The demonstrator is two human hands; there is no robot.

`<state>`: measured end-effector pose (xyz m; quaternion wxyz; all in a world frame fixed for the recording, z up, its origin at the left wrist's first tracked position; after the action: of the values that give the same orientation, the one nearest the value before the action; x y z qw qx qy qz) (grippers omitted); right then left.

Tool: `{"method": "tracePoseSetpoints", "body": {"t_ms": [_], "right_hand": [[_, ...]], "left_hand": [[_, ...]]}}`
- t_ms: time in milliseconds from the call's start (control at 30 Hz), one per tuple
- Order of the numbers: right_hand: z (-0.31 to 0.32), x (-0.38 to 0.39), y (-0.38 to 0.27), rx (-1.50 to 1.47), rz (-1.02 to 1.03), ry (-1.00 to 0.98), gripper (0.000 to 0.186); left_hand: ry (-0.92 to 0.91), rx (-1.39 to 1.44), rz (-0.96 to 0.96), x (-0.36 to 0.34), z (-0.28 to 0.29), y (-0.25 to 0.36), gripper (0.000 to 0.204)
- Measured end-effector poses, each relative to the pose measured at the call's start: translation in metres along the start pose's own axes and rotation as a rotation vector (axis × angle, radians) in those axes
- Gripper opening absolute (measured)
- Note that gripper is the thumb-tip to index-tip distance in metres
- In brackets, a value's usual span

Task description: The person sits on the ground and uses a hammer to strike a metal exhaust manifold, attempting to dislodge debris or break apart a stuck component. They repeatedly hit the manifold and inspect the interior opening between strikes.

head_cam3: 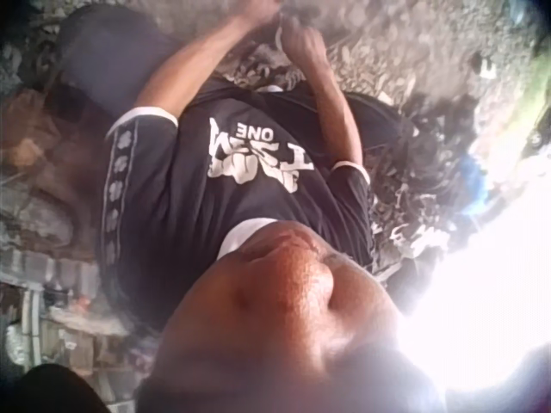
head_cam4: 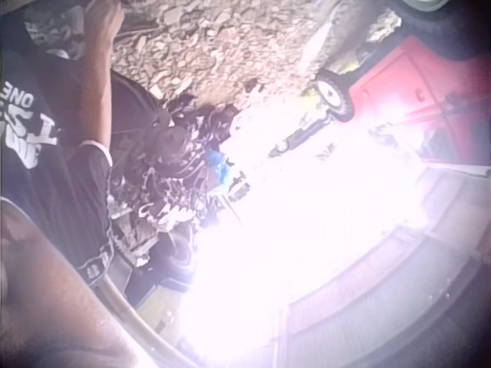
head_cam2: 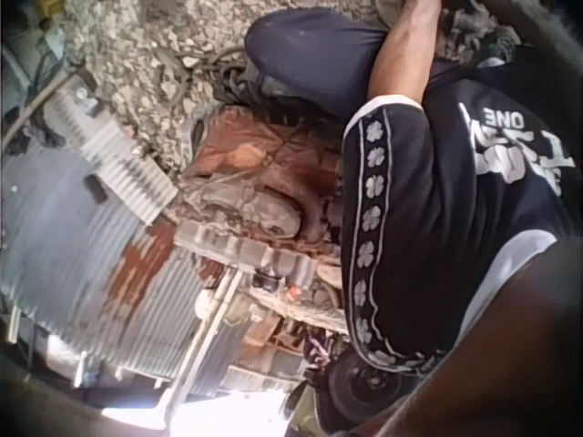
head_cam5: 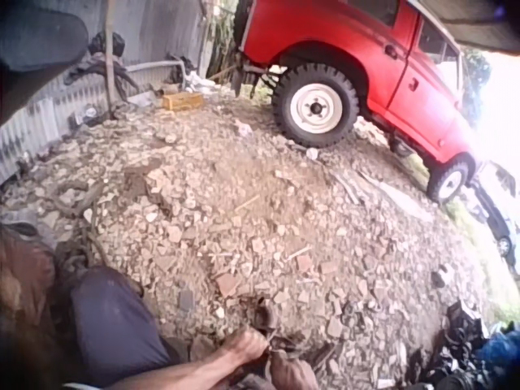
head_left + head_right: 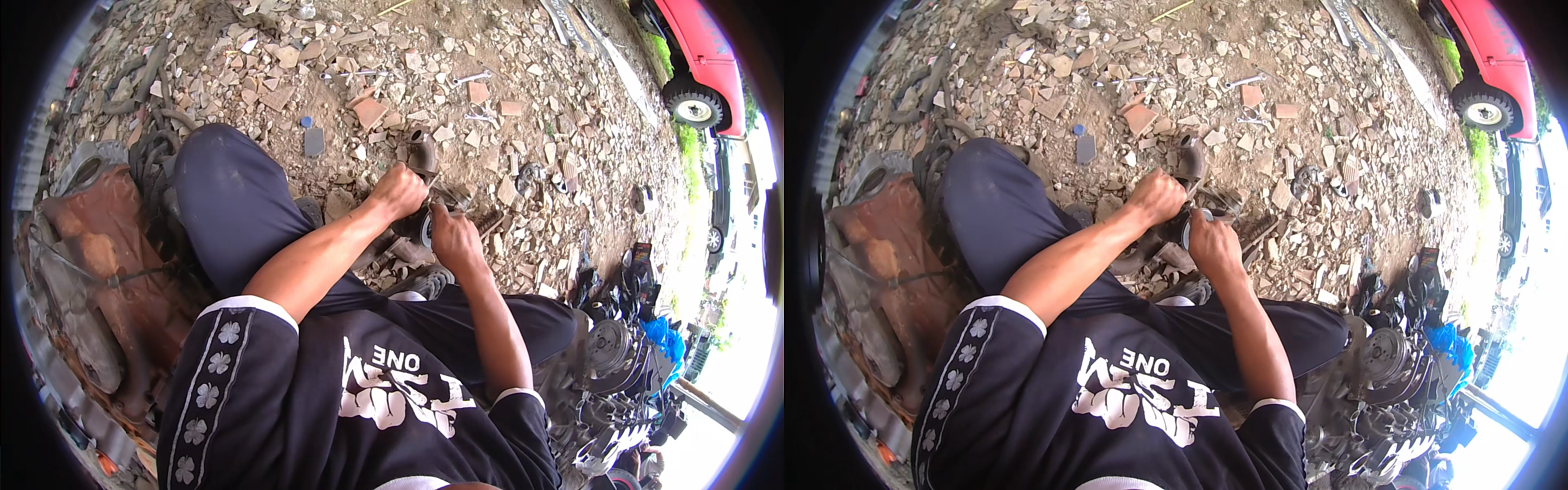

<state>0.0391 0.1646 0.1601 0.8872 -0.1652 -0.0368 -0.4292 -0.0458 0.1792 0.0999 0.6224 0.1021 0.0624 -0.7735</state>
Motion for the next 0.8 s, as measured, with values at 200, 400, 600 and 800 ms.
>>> {"method": "tracePoseSetpoints", "body": {"t_ms": [200, 400, 600, 800], "right_hand": [[0.004, -0.003, 0.002, -0.110, 0.117, 0.064, 0.024], [-0.012, -0.006, 0.091, -0.169, -0.136, -0.051, 0.033], [0.016, -0.015, 0.072, -0.427, -0.106, 0.166, 0.033], [0.030, -0.003, 0.001, -0.331, -0.055, 0.100, 0.032]], "left_hand": [[0.099, -0.007, -0.055, 0.003, -0.004, 0.000, 0.028], [-0.110, 0.073, 0.226, 0.025, -0.010, -0.051, 0.030], [-0.159, 0.196, 0.334, 0.030, -0.003, -0.058, 0.025], [-0.326, 0.301, 0.413, 0.014, 0.001, -0.048, 0.018]]}}
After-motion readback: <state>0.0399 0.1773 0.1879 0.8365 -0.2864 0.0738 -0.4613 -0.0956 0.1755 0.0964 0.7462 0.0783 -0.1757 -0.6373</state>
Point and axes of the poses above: each hand's wrist, its own x-axis away from the middle knuckle, its own z-axis out of the back of the hand, y = z × x, the point moved 9 cm from there along -x, towards the middle knuckle, and after that the axes turned 9 degrees about y, right-handed, at the moved point
